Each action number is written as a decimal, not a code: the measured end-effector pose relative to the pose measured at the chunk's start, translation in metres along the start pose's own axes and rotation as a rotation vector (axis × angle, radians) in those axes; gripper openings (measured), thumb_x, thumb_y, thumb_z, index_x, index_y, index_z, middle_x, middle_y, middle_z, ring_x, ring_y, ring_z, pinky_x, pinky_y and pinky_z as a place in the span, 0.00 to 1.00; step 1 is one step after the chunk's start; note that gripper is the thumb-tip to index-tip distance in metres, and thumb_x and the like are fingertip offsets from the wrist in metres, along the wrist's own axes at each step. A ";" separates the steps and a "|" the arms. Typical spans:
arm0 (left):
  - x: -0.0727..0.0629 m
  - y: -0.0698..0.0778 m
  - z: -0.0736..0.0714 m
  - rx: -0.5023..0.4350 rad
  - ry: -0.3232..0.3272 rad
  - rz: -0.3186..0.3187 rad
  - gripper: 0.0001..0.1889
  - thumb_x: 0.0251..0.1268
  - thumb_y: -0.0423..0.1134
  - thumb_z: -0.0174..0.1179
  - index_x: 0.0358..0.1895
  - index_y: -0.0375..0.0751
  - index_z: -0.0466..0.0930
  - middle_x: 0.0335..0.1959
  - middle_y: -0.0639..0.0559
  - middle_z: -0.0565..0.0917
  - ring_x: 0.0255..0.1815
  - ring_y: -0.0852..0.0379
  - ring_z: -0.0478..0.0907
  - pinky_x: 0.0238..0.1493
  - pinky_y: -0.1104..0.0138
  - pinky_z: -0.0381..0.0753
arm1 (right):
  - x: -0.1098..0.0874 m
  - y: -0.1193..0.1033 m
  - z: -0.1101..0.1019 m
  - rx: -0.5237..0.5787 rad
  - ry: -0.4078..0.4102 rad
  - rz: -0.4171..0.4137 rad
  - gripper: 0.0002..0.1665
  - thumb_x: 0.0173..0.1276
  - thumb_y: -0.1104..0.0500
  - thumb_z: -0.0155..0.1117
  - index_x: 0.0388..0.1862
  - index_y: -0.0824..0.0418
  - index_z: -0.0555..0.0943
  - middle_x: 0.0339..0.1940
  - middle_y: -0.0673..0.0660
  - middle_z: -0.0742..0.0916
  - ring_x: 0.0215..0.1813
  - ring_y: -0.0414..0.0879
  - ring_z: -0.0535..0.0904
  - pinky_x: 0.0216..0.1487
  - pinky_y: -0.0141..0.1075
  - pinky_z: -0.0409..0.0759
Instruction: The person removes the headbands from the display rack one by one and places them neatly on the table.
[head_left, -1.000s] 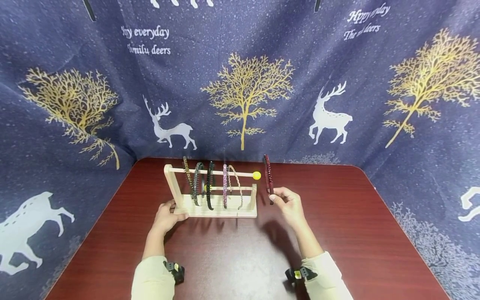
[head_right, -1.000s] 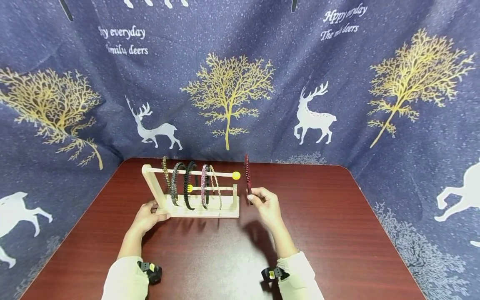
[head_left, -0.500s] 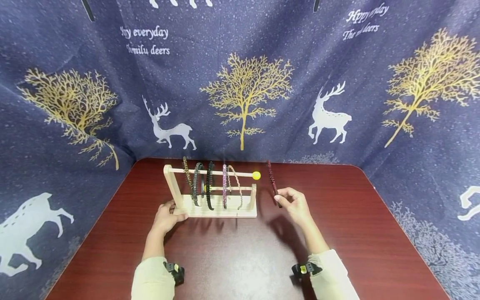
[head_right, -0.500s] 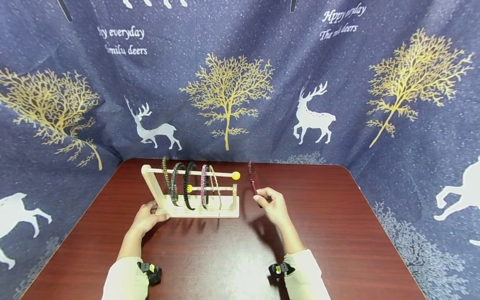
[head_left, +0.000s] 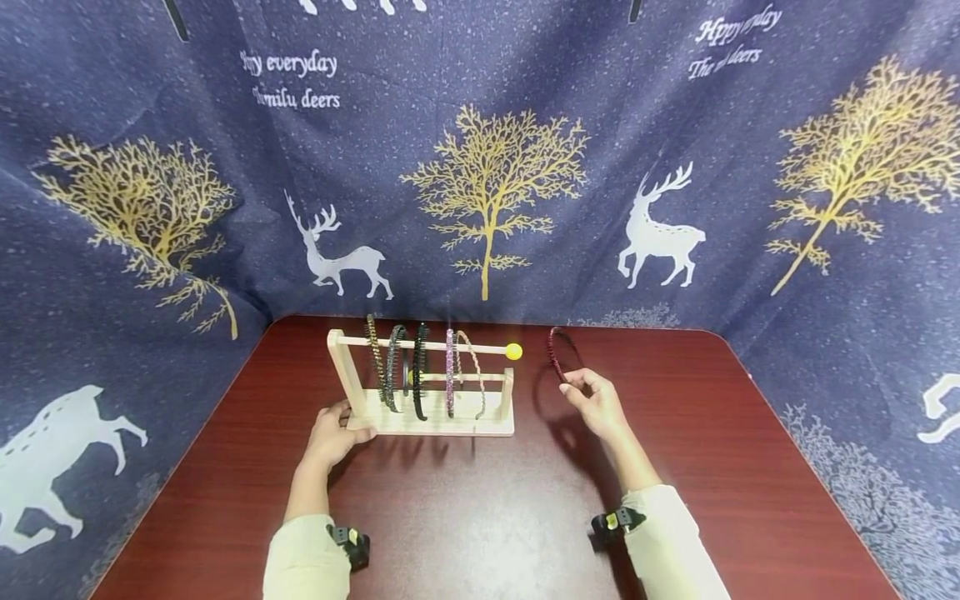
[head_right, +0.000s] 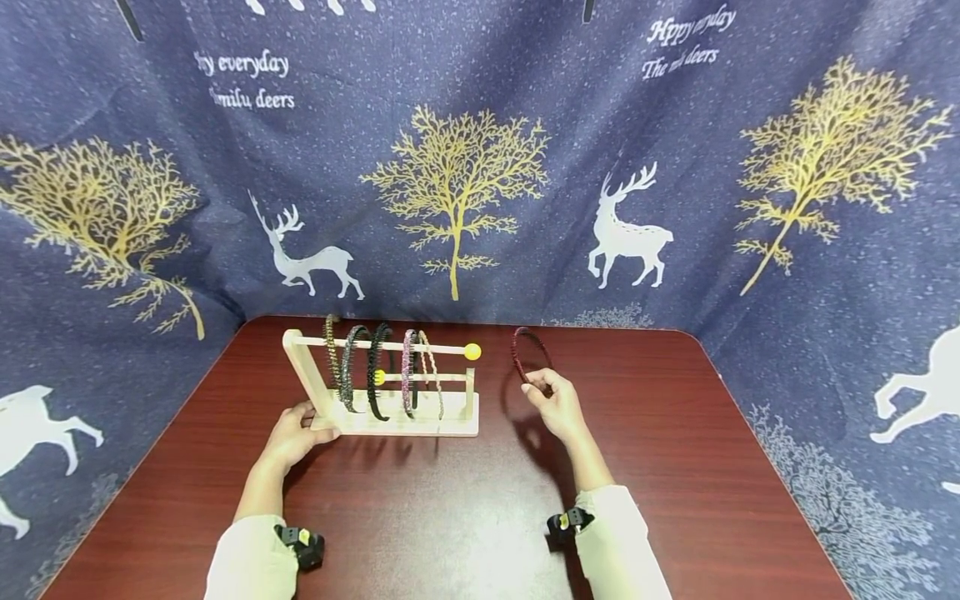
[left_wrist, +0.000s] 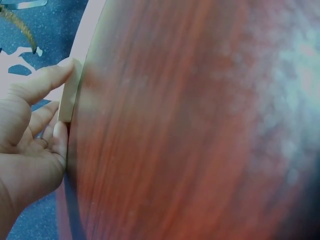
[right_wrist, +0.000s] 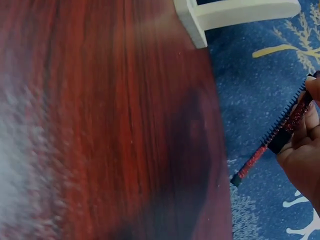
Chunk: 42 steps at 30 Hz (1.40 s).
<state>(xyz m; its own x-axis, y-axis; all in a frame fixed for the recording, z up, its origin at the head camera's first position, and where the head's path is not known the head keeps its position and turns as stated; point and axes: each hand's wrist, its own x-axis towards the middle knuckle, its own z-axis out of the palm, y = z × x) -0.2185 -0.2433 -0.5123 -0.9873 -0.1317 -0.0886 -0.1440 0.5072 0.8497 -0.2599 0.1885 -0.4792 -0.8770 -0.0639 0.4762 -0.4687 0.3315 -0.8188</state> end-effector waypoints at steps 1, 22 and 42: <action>0.000 0.000 0.000 -0.004 -0.002 -0.002 0.42 0.48 0.35 0.69 0.65 0.23 0.57 0.55 0.32 0.63 0.57 0.37 0.68 0.55 0.51 0.67 | 0.001 0.003 0.000 0.001 0.003 -0.014 0.06 0.57 0.68 0.65 0.34 0.69 0.81 0.25 0.53 0.80 0.30 0.39 0.72 0.31 0.28 0.69; 0.001 0.001 -0.001 -0.036 -0.002 -0.007 0.42 0.46 0.33 0.70 0.65 0.23 0.58 0.54 0.33 0.64 0.54 0.38 0.68 0.54 0.51 0.67 | 0.022 0.025 0.019 -0.113 -0.143 0.151 0.06 0.57 0.68 0.65 0.35 0.68 0.82 0.35 0.59 0.86 0.34 0.46 0.74 0.36 0.36 0.71; 0.001 0.002 -0.001 -0.027 0.005 -0.014 0.42 0.46 0.34 0.70 0.64 0.22 0.59 0.54 0.32 0.65 0.55 0.37 0.68 0.54 0.51 0.67 | 0.031 0.046 0.036 -0.067 -0.172 0.335 0.08 0.54 0.73 0.64 0.36 0.73 0.82 0.19 0.58 0.82 0.15 0.39 0.70 0.18 0.30 0.69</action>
<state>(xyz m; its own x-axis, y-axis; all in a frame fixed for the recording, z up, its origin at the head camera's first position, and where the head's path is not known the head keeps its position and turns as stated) -0.2193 -0.2430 -0.5104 -0.9848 -0.1432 -0.0980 -0.1559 0.4822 0.8621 -0.3128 0.1684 -0.5139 -0.9881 -0.0962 0.1202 -0.1498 0.4210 -0.8946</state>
